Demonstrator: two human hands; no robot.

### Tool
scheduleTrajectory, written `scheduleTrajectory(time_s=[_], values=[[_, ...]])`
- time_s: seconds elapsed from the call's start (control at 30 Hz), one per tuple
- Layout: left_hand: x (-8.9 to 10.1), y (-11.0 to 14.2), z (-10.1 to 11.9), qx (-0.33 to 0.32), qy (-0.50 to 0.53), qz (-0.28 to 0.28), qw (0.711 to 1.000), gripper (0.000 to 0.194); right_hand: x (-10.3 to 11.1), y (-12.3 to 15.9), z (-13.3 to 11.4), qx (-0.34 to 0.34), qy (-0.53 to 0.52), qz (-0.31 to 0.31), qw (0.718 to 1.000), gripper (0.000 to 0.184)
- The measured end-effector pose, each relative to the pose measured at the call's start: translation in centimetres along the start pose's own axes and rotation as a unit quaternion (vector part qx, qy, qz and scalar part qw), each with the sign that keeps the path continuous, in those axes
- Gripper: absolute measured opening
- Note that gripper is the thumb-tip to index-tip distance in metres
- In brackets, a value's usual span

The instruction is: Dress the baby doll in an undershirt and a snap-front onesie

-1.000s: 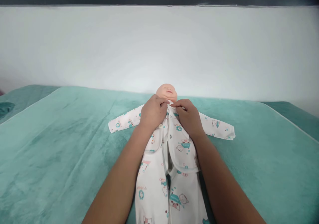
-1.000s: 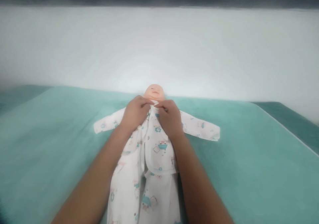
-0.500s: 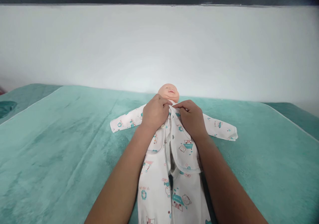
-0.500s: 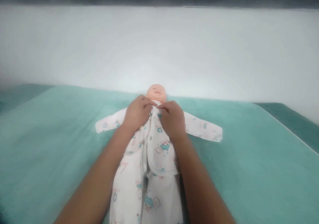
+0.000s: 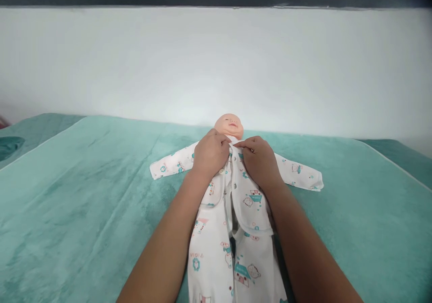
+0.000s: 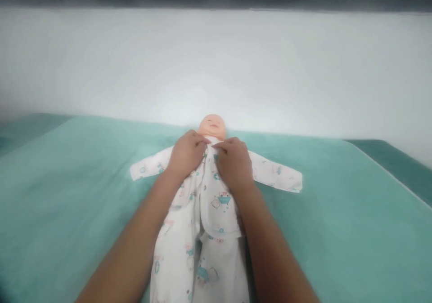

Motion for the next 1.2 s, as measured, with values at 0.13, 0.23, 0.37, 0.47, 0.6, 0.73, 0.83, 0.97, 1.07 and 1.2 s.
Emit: scheduleTrajectory(time_s=[0.13, 0.23, 0.37, 0.47, 0.6, 0.73, 0.83, 0.97, 1.07, 1.2], values=[[0.0, -0.2, -0.4, 0.016, 0.032, 0.001, 0.999, 0.033, -0.4, -0.2, 0.2, -0.002, -0.036, -0.022, 0.999, 0.038], [0.2, -0.2, -0.4, 0.008, 0.073, 0.012, 0.997, 0.033, -0.2, -0.2, 0.3, -0.008, -0.074, -0.005, 0.997, 0.035], [1.0, -0.2, -0.6, 0.013, 0.137, 0.030, 0.990, 0.032, 0.3, 0.0, 0.8, -0.049, -0.100, 0.030, 0.993, 0.030], [1.5, 0.2, -0.8, 0.030, 0.168, 0.026, 0.985, 0.025, 0.9, 0.0, 0.4, -0.047, -0.091, 0.034, 0.994, 0.026], [2.1, 1.6, -0.4, 0.029, 0.177, 0.018, 0.984, 0.022, 2.1, 0.4, -1.2, -0.030, -0.033, -0.016, 0.999, 0.019], [2.6, 3.4, 0.3, 0.001, 0.150, 0.031, 0.988, 0.022, 2.1, 2.1, -3.7, -0.023, 0.066, -0.144, 0.987, 0.039], [2.7, 4.5, 0.7, -0.011, 0.124, 0.033, 0.992, 0.022, 1.9, 3.4, -5.3, -0.015, 0.143, -0.174, 0.974, 0.035], [2.6, 5.2, 0.9, -0.011, 0.073, 0.010, 0.997, 0.014, 1.4, 4.1, -6.3, 0.007, 0.186, -0.157, 0.970, 0.036], [2.6, 5.3, 1.3, -0.024, 0.061, -0.019, 0.998, 0.012, 1.4, 4.0, -5.8, 0.015, 0.167, -0.131, 0.977, 0.037], [3.3, 5.2, 1.5, -0.029, 0.064, -0.018, 0.997, 0.014, 2.0, 3.9, -4.2, -0.015, 0.076, -0.088, 0.993, 0.032]])
Point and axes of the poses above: each hand's wrist, its own y-axis away from the middle knuckle, its own x-axis out of the back of the hand, z = x × y, the point moved 8 cm from there along -y, towards the middle knuckle, and after that the axes turned 3 degrees about x, right-handed, at the moved point
